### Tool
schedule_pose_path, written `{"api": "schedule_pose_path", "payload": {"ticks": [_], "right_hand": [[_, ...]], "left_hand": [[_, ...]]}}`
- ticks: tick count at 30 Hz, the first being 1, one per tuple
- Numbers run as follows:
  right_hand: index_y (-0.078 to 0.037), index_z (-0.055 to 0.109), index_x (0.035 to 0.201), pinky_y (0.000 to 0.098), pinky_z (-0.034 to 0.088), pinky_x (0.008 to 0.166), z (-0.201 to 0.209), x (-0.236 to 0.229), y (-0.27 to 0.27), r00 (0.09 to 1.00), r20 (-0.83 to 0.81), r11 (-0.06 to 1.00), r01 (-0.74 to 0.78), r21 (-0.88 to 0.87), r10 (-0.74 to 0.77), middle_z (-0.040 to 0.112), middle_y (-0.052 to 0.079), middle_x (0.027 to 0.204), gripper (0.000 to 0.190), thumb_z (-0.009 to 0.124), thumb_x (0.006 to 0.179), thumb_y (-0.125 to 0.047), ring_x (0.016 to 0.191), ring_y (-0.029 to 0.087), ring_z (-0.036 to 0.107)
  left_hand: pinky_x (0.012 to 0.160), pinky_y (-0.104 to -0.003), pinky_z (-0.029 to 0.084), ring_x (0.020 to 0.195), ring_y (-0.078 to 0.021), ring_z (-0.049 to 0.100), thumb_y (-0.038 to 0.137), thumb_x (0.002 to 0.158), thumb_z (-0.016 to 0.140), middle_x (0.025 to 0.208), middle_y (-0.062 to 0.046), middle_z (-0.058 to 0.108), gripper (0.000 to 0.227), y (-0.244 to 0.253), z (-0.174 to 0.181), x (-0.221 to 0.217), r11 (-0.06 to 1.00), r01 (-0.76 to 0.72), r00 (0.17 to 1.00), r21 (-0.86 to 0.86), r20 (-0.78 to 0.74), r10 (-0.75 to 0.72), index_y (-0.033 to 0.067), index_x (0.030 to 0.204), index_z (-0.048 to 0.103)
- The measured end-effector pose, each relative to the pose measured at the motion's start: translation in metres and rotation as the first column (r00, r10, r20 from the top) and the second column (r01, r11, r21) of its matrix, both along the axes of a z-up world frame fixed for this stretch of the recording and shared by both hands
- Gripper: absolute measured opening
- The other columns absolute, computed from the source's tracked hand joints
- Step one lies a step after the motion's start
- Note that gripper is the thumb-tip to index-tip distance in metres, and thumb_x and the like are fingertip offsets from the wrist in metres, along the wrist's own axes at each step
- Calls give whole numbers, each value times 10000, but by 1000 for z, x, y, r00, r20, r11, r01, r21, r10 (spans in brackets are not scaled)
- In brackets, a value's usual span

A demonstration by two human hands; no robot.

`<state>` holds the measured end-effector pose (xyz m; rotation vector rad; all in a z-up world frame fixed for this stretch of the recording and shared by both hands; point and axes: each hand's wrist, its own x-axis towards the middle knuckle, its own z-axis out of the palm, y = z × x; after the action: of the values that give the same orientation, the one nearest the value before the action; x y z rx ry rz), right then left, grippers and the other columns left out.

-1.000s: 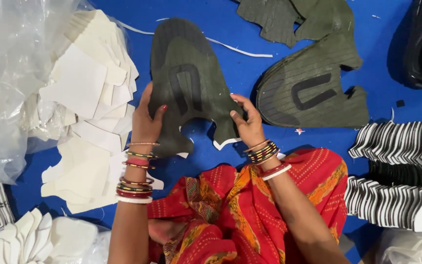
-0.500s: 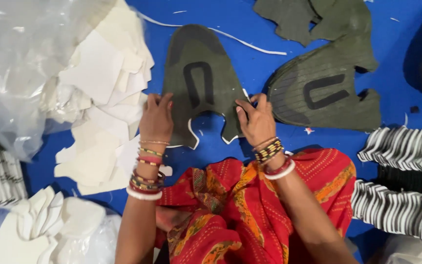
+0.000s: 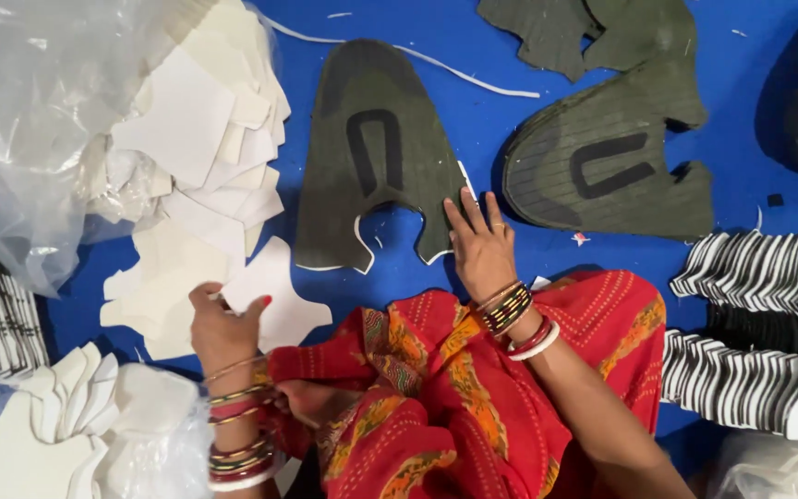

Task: The person repeatedly picks up white fabric pieces and layers them onto green shoe uppers by hand before setting the assemblies aside.

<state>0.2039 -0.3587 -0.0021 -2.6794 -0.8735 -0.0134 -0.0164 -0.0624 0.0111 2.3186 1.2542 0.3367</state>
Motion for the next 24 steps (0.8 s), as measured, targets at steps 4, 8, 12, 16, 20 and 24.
{"api": "schedule_pose_path", "payload": {"ticks": [4,8,12,16,20,24], "right_hand": [[-184,558,1477,520,394,1062,27,-17,1,994,103,998,-37,-58,43,442,94,1595,566,646,924,-97,1474,431,374],[-96,608,1381,486,426,1074,73,-42,30,972,-184,959,-93,269,146,559,177,1440,502,700,892,-164,1348,377,493],[-43,567,1092,373,540,937,73,-51,71,685,-305,591,-226,775,662,665,208,1282,255,732,940,-163,1143,287,665],[-30,656,1285,297,607,703,22,-31,81,485,-820,835,278,475,305,794,95,980,316,623,994,-149,768,154,736],[19,681,1235,255,560,660,0,-22,87,563,-750,767,289,572,347,741,53,872,297,655,973,-118,717,91,672],[49,739,1060,256,517,596,5,-28,91,667,-724,854,262,450,176,725,74,743,232,771,901,-117,660,104,671]], "left_hand": [[619,-393,501,641,-278,614,245,765,905,771,-158,654,556,40,7,-28,965,45,998,-257,-27,-53,-25,1183,658],[617,-275,478,705,-86,570,135,854,831,816,-42,666,295,19,83,2,836,233,948,-496,307,-81,-28,1072,716],[603,-316,444,696,-160,503,101,891,859,794,-206,633,292,-10,115,74,845,349,926,-404,284,-246,-51,1116,755],[724,-222,561,831,-63,702,131,907,751,960,-44,764,337,5,82,107,698,552,774,-456,592,-225,-15,1199,667],[672,-264,534,753,-125,680,132,906,749,873,-99,765,280,17,30,101,745,479,860,-464,417,-293,-38,1126,719],[680,-262,559,748,-134,718,143,889,761,861,-97,772,284,22,9,95,757,426,892,-496,372,-259,-44,1101,733]]}}
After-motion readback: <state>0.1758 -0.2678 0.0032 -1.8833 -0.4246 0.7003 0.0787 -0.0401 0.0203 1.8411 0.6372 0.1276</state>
